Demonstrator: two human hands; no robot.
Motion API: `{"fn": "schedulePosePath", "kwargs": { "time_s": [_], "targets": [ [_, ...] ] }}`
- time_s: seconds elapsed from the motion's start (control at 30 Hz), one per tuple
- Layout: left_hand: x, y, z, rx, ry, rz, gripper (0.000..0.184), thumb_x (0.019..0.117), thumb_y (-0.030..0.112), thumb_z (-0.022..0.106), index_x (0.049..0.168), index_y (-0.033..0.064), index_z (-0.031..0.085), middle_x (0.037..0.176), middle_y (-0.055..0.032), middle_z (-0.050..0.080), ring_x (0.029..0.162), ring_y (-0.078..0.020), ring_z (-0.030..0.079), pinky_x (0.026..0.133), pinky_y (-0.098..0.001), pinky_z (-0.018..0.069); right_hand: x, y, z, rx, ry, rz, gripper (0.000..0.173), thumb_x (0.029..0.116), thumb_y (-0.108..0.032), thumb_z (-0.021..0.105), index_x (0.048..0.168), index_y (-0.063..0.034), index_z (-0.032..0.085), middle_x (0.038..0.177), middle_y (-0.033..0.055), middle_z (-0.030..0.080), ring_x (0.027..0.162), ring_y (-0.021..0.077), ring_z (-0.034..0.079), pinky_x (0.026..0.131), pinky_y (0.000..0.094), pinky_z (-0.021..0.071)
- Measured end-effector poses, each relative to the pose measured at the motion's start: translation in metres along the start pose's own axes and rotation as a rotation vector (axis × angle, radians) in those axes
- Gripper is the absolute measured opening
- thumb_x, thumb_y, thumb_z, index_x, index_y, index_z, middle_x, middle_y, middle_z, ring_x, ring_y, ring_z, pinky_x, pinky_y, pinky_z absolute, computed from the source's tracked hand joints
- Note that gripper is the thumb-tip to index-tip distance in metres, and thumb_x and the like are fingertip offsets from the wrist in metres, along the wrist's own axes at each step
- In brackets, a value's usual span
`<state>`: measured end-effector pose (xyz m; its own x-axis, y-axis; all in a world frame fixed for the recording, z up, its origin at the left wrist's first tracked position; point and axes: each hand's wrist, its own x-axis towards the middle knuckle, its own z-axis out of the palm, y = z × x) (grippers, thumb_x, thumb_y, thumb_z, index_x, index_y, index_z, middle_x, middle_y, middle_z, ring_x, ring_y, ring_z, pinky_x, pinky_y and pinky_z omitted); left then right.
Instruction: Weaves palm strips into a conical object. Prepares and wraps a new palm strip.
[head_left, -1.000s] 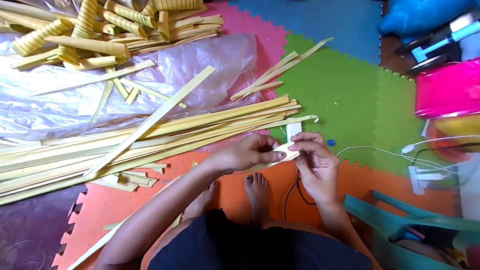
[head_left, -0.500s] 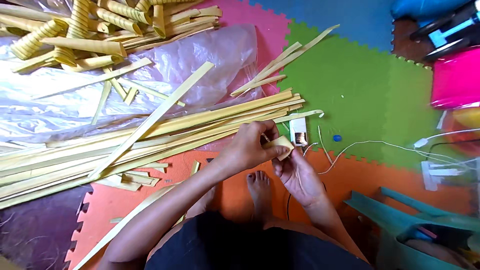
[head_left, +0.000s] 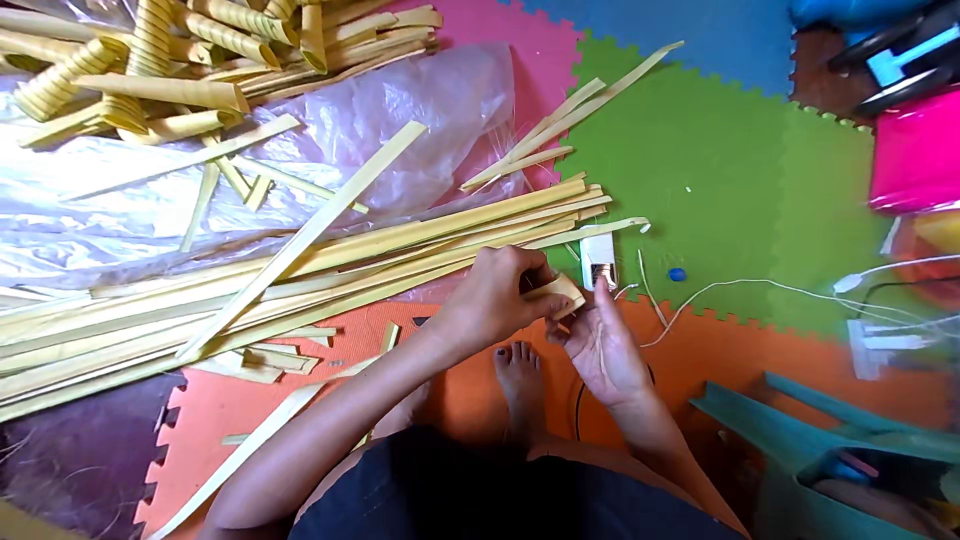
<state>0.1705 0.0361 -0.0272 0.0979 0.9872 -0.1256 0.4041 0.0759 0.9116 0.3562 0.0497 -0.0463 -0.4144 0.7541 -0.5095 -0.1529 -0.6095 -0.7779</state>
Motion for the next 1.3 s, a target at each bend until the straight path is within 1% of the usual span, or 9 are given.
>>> {"fn": "schedulePosePath", "kwargs": {
  "time_s": [0.2, 0.37, 0.47, 0.67, 0.73, 0.83, 0.97, 1.13, 1.3],
  "targets": [
    [0.003, -0.014, -0.004, -0.102, -0.132, 0.097, 0.018, 0.0851, 0.005, 0.08, 0.1, 0.0035, 0.071, 0.096, -0.0076, 0.065, 0.077, -0.0119, 0.066, 0.066, -0.0257, 0.0591, 0.001, -0.005, 0.002, 0.097, 0.074, 0.073, 0.029, 0.1081, -0.003, 0.026, 0.112, -0.0085, 0.054, 0.077, -0.0001, 0.063, 0.056, -0.0006, 0.058, 0.054, 0.0117, 0.0506],
    [0.004, -0.01, 0.008, -0.027, 0.014, 0.065, 0.023, 0.0849, 0.021, 0.085, 0.088, 0.0028, 0.07, 0.094, -0.0094, 0.062, 0.074, -0.0125, 0.065, 0.063, -0.026, 0.0585, 0.001, -0.001, -0.004, 0.032, -0.065, 0.041, 0.049, 0.112, -0.036, 0.017, 0.111, -0.008, 0.057, 0.089, 0.0034, 0.071, 0.073, 0.0078, 0.068, 0.068, 0.0217, 0.0574],
    [0.004, -0.01, 0.004, -0.041, -0.054, 0.062, 0.019, 0.0853, 0.012, 0.083, 0.096, 0.0011, 0.071, 0.101, -0.0113, 0.063, 0.079, -0.0147, 0.066, 0.067, -0.0278, 0.0593, 0.001, 0.002, -0.007, -0.074, -0.013, -0.059, 0.034, 0.1109, -0.022, 0.03, 0.116, -0.0066, 0.059, 0.098, 0.0027, 0.071, 0.082, 0.0096, 0.07, 0.076, 0.0263, 0.0597],
    [0.002, -0.019, 0.003, -0.107, -0.108, 0.103, 0.017, 0.0854, 0.011, 0.082, 0.094, 0.0019, 0.071, 0.098, -0.0087, 0.062, 0.079, -0.0113, 0.066, 0.066, -0.0251, 0.0603, -0.001, -0.002, -0.007, 0.061, -0.056, 0.092, 0.035, 0.1113, -0.018, 0.024, 0.11, -0.0103, 0.057, 0.08, 0.0004, 0.066, 0.061, 0.0021, 0.06, 0.057, 0.015, 0.0516],
    [0.001, -0.016, 0.008, -0.013, -0.006, 0.104, 0.021, 0.0862, 0.019, 0.083, 0.088, 0.0022, 0.072, 0.093, -0.0079, 0.062, 0.075, -0.0112, 0.063, 0.065, -0.025, 0.0566, -0.001, 0.001, -0.011, 0.021, -0.12, 0.094, 0.046, 0.1116, -0.037, 0.021, 0.111, -0.0102, 0.058, 0.088, 0.0013, 0.069, 0.072, 0.0051, 0.066, 0.066, 0.019, 0.0554],
    [0.002, -0.014, 0.007, 0.054, -0.019, 0.106, 0.02, 0.0866, 0.018, 0.082, 0.093, 0.0017, 0.073, 0.098, -0.0106, 0.064, 0.079, -0.0156, 0.064, 0.068, -0.0297, 0.056, -0.002, 0.007, -0.011, 0.009, -0.079, 0.037, 0.039, 0.1115, -0.024, 0.025, 0.114, -0.0063, 0.059, 0.094, 0.0037, 0.071, 0.079, 0.009, 0.068, 0.076, 0.0248, 0.0584],
    [0.001, -0.019, 0.002, 0.016, -0.2, 0.082, 0.021, 0.0914, 0.01, 0.076, 0.111, 0.0041, 0.071, 0.106, -0.0102, 0.06, 0.081, -0.0127, 0.063, 0.07, -0.0267, 0.0562, -0.001, 0.005, -0.01, 0.178, -0.035, 0.117, 0.033, 0.1101, -0.012, 0.022, 0.116, -0.0097, 0.055, 0.079, 0.0006, 0.063, 0.059, 0.0013, 0.059, 0.055, 0.0133, 0.0506],
    [0.001, -0.016, 0.008, 0.076, -0.059, 0.108, 0.023, 0.0894, 0.023, 0.08, 0.09, 0.0014, 0.073, 0.091, -0.0094, 0.061, 0.075, -0.0137, 0.061, 0.065, -0.0269, 0.0524, -0.004, 0.012, -0.012, 0.026, -0.096, 0.039, 0.043, 0.1109, -0.03, 0.021, 0.113, -0.0072, 0.058, 0.094, 0.0029, 0.07, 0.077, 0.0087, 0.068, 0.074, 0.0242, 0.0583],
    [0.002, -0.019, -0.002, 0.003, -0.22, 0.126, 0.022, 0.0867, 0.018, 0.082, 0.099, 0.0029, 0.072, 0.094, -0.0077, 0.059, 0.076, -0.0108, 0.062, 0.065, -0.0231, 0.0548, -0.003, 0.008, -0.008, 0.227, -0.013, 0.136, 0.033, 0.1105, -0.013, 0.022, 0.112, -0.0087, 0.055, 0.078, 0.001, 0.063, 0.056, 0.0008, 0.057, 0.052, 0.0125, 0.0493]
  ]
}}
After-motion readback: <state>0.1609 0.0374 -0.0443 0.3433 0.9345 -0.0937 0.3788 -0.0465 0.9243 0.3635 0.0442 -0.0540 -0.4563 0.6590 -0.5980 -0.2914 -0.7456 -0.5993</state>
